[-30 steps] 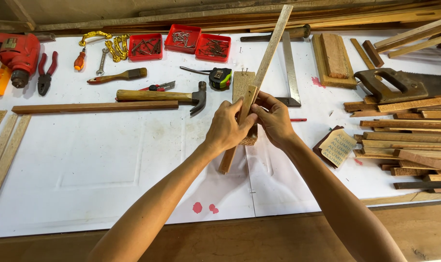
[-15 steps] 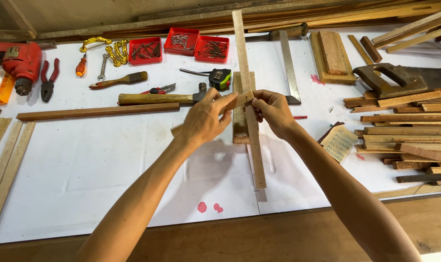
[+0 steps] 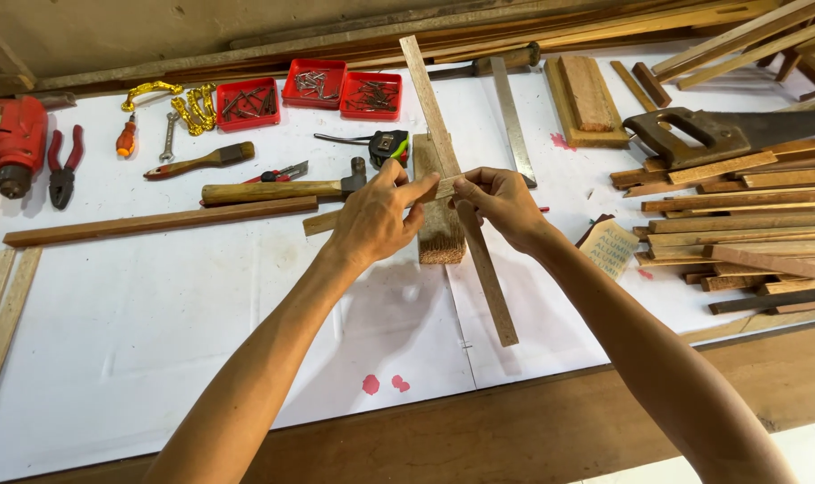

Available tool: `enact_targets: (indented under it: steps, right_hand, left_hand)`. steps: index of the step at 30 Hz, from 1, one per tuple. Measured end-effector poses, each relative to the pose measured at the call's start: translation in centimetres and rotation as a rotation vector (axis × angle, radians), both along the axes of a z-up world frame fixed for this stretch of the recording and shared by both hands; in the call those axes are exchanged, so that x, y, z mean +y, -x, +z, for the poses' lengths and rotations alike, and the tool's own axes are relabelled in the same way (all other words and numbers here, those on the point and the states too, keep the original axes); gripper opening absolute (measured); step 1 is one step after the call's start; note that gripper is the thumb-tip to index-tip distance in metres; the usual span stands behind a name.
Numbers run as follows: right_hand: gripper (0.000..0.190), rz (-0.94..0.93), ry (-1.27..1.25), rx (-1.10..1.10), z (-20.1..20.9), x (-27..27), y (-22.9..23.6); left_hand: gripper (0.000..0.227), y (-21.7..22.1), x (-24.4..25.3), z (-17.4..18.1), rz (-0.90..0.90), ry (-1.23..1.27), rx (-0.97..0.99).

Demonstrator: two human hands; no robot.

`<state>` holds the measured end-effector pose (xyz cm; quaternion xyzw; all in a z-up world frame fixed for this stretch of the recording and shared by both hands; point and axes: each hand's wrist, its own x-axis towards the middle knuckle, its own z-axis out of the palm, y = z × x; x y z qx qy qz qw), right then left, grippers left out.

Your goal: The person assembles a small cross-shaped frame from thin wooden strips on a workbench. They position a strip against a block, hammer nails through the joint, then use a steel ruler, try square and pencil to measure and mark a strip before aligning and fastening the next piece.

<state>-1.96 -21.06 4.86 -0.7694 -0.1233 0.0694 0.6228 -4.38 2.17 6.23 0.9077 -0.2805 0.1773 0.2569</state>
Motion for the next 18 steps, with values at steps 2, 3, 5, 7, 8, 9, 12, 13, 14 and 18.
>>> enact_targets:
  steps: [2, 3, 5, 7, 8, 9, 12, 13, 14, 18]
  right_hand:
    - [0.037, -0.032, -0.042, 0.017, -0.2, -1.2, -0.1]
    - [0.04, -0.056, -0.086, 0.038, -0.4, -1.8, -0.1]
    - [0.037, -0.072, -0.125, 0.046, -1.8, -3.7, -0.8]
    - [0.035, -0.087, -0.167, 0.058, -3.2, -5.7, -1.4]
    - [0.034, -0.089, -0.194, 0.119, -3.9, -6.6, -1.6]
    - [0.034, -0.09, -0.222, 0.18, -4.6, -7.4, -1.8]
    - [0.031, -0.095, -0.187, 0.236, -6.6, -8.5, -2.0]
    - [0.031, -0.095, -0.187, 0.239, -7.1, -8.8, -2.3]
    - [0.031, -0.1, -0.17, 0.241, -7.8, -9.0, -2.6]
    - [0.033, -0.089, -0.072, 0.241, -9.0, -9.0, -3.1]
  left_hand:
    - [0.047, -0.2, -1.4, 0.2, -0.005, 0.002, 0.025]
    - [0.047, -0.4, -2.2, 0.3, -0.002, 0.001, 0.055]
    - [0.046, -1.1, -3.8, -0.1, -0.021, 0.008, 0.048]
    - [0.046, -1.8, -5.4, -0.8, -0.041, 0.011, 0.045]
    - [0.041, -2.1, -6.0, -1.4, -0.043, 0.035, 0.038]
    - [0.037, -2.5, -6.7, -1.9, -0.046, 0.059, 0.031]
    - [0.028, -3.4, -7.8, -3.9, -0.052, 0.05, 0.03]
    - [0.028, -3.5, -8.1, -4.2, -0.051, 0.051, 0.033]
    - [0.026, -3.5, -8.3, -4.6, -0.046, 0.04, 0.019]
    - [0.028, -4.2, -8.6, -5.5, -0.033, -0.062, -0.03]
